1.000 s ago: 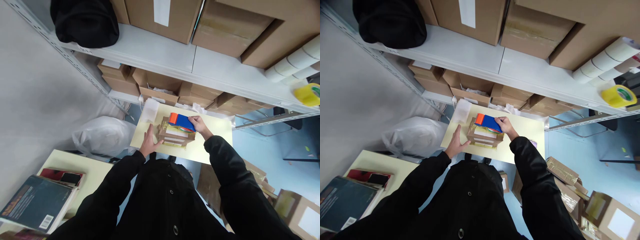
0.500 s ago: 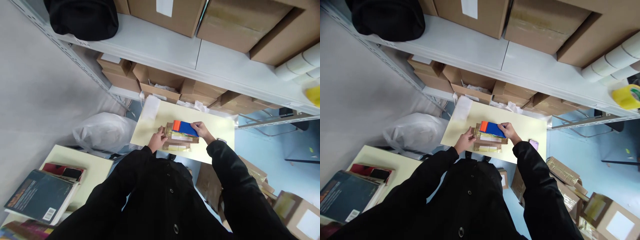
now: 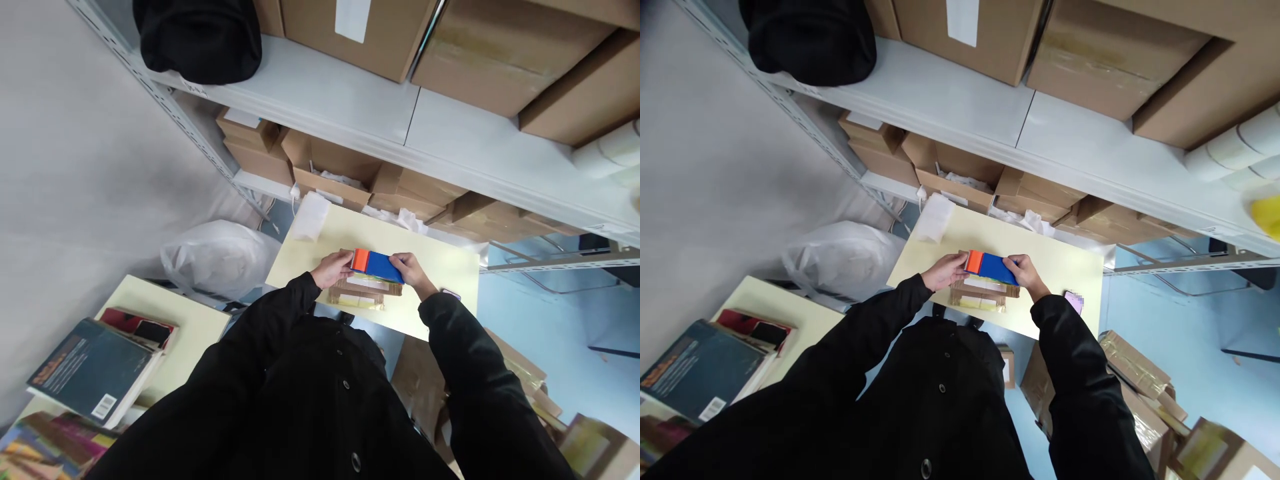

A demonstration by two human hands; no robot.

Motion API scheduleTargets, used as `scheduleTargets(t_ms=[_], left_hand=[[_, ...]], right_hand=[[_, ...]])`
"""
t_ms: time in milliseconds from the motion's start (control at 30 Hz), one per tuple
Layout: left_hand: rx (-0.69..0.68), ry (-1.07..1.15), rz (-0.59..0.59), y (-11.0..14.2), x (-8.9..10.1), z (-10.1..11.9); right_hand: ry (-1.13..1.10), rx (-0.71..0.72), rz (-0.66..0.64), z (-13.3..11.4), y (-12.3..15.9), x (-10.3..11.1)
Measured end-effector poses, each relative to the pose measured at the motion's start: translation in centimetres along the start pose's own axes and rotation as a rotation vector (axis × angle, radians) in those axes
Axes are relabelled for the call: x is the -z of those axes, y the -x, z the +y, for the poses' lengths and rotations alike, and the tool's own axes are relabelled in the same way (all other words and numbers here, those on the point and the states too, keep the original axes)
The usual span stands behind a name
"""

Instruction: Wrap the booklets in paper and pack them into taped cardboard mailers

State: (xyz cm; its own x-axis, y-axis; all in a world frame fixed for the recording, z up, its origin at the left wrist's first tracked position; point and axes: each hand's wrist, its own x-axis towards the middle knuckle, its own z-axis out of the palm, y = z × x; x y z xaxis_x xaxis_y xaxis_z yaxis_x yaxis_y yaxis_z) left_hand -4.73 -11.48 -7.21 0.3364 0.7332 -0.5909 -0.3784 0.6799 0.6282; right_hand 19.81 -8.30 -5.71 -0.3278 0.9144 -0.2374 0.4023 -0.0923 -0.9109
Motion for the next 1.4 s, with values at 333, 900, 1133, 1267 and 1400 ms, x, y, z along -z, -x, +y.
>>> scheduleTargets(t_ms=[333,900,1133,1267,1400], left_hand=[[0.053,0.199,0.094,-0.6,0.0,-1.2],[-0.059,-0.262,0.247,0.6,0.2,-0.5],[-0.091,-0.281,0.34,1.8,4.0,0.1],[-0.074,-0.268,0.298,0.9,6.0,-1.5],[-0.103,-0.237,0.278,-1.3,5.5,-4.4]], right_hand=[[-0.03,0.007,-0.009,0.2,0.0,0.0],[-0.007,0.004,-0.067,0.4,0.1,0.0],[0.055,0.005,-0.06,0.3,-0.2,-0.4],[0.09,0.009,-0.055,0.2,-0.3,-0.6],[0.07,0.024,-0.038,0.5,-0.3,-0.6]])
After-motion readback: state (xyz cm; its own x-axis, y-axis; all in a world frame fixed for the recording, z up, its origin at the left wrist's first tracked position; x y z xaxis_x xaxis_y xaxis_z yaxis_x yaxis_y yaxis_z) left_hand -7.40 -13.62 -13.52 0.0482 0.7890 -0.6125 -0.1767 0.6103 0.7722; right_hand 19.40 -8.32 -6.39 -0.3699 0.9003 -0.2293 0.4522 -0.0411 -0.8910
